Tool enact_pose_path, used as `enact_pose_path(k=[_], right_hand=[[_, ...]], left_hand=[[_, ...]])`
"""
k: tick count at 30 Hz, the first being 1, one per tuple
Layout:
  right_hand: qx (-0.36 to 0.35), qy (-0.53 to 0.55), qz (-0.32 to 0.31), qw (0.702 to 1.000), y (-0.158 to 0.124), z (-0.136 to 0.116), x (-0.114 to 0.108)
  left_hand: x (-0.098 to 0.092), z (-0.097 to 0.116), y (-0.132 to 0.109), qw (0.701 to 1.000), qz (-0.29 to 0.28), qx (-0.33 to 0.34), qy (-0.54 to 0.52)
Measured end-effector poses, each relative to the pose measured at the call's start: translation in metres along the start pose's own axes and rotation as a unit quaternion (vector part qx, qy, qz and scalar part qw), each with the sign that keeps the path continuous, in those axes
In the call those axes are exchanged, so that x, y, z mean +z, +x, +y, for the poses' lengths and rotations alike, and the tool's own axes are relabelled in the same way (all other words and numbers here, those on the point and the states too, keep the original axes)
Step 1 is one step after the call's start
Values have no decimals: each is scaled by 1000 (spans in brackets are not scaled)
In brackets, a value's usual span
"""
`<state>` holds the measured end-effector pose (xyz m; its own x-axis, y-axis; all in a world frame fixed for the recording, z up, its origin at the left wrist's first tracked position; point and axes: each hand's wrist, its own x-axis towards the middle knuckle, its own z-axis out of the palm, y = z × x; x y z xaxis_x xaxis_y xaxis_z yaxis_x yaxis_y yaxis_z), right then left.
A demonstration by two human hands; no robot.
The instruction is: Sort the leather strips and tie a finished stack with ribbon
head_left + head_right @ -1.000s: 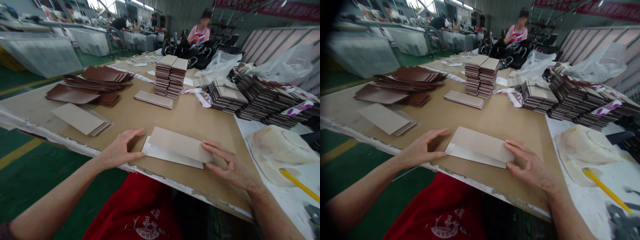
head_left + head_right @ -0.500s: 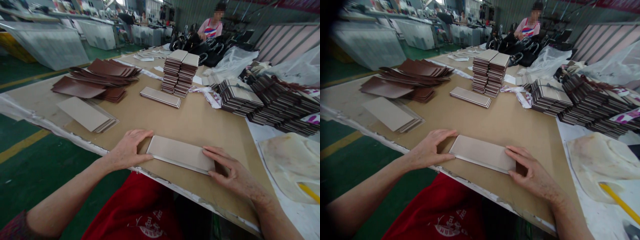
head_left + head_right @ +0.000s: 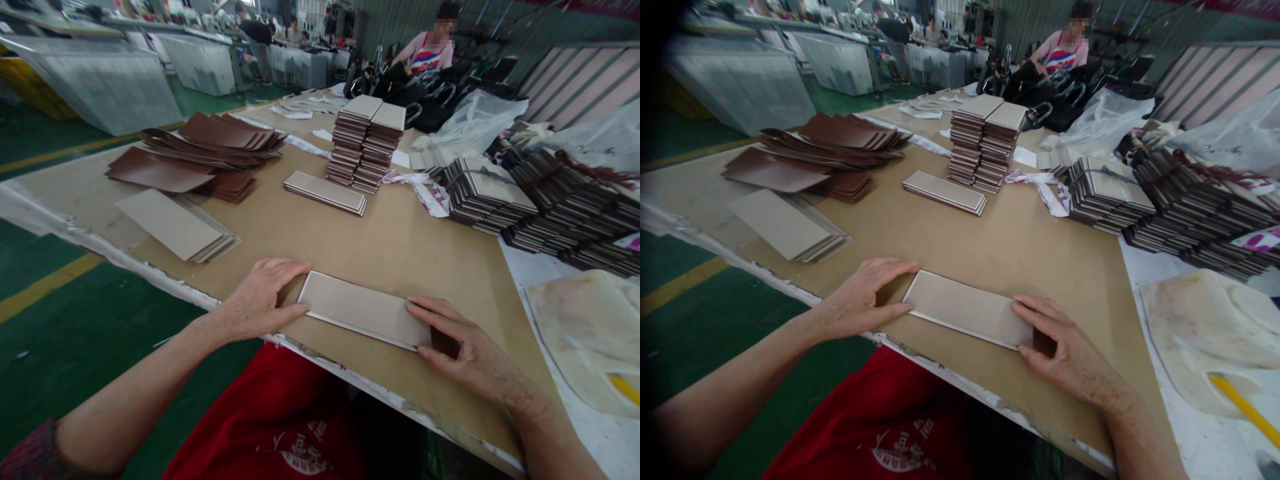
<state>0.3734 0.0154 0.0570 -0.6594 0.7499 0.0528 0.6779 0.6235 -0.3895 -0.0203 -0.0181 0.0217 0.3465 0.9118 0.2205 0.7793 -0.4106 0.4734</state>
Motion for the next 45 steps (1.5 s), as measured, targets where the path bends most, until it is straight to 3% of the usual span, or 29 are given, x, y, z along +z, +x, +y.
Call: enact_pose_path(k=[23,28,37,45], right_hand=[[9,14,-25,1000,0,7,6],[2,21,-15,1000,0,7,5],[-48,67,0,997,-5,14,6],[-75,42,-5,996,-9,17,5]], left_hand=[[5,-4,1,1000,16,19,14],[5,-3,3,998,-2,43,34],[17,-10,5,995,-5,68,79],[18,-7,7,993,0,82,88]])
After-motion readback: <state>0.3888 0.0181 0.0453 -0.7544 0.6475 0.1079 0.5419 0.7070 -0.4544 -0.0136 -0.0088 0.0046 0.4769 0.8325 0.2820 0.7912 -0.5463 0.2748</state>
